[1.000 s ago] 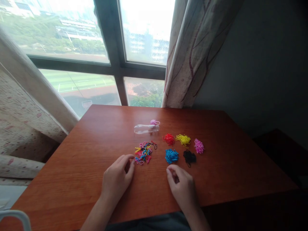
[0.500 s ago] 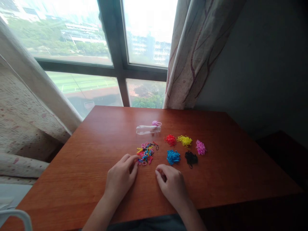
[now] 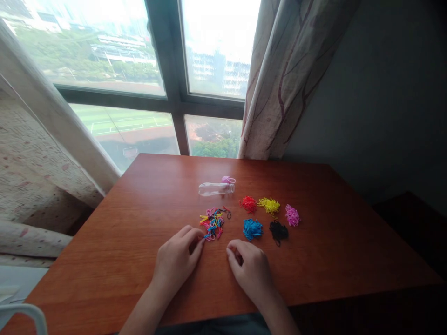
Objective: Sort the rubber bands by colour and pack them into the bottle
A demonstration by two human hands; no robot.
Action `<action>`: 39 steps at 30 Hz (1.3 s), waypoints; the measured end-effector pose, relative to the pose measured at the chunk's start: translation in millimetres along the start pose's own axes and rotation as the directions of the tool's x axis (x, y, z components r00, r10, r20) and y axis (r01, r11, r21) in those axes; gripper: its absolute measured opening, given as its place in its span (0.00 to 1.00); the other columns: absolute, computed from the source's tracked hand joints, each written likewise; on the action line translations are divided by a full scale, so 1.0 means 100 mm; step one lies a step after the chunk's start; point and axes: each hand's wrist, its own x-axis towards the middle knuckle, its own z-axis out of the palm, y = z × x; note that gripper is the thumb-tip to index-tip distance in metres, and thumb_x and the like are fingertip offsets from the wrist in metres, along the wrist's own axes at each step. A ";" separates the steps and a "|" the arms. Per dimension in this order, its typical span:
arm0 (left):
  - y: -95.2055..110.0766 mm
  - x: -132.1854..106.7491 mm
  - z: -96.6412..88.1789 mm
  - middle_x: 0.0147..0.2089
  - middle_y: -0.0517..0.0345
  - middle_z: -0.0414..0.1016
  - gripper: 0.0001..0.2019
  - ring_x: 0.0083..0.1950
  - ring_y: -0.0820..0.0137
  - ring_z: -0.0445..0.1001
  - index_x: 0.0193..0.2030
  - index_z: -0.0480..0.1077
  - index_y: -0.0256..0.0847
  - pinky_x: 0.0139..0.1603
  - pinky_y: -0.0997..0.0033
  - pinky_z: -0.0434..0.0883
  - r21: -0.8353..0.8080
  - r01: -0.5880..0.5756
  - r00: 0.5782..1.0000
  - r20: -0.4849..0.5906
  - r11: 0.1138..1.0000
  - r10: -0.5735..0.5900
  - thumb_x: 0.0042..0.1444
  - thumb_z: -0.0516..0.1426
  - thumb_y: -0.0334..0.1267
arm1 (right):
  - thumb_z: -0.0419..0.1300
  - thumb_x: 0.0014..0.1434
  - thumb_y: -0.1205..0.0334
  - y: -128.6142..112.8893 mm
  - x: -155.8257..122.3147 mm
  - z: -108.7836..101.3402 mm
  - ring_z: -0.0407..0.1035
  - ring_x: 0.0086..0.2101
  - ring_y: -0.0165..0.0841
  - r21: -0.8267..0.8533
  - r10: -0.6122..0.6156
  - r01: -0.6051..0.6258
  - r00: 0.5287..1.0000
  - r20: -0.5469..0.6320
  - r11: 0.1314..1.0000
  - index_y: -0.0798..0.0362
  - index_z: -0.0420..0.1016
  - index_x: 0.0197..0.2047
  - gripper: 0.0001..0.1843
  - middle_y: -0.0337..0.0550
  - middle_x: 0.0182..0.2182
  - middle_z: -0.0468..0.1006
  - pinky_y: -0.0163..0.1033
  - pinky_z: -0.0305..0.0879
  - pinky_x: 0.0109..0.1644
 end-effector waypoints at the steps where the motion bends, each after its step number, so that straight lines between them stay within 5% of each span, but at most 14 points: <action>1: 0.00 0.00 0.00 0.36 0.64 0.75 0.07 0.36 0.70 0.75 0.38 0.73 0.48 0.33 0.74 0.63 -0.003 -0.007 1.000 0.001 1.000 0.007 0.62 0.53 0.42 | 0.55 0.62 0.67 0.00 0.00 0.00 0.66 0.27 0.30 -0.002 0.000 0.000 1.000 0.001 1.000 0.50 0.71 0.33 0.06 0.35 0.25 0.73 0.35 0.51 0.34; 39: -0.02 0.00 0.01 0.37 0.62 0.76 0.07 0.36 0.70 0.75 0.38 0.73 0.47 0.33 0.75 0.67 -0.035 -0.072 0.997 0.024 0.997 0.073 0.62 0.53 0.41 | 0.55 0.61 0.69 0.02 0.01 0.04 0.69 0.26 0.30 -0.037 -0.043 0.041 0.998 -0.043 0.998 0.50 0.71 0.32 0.07 0.35 0.25 0.75 0.34 0.54 0.32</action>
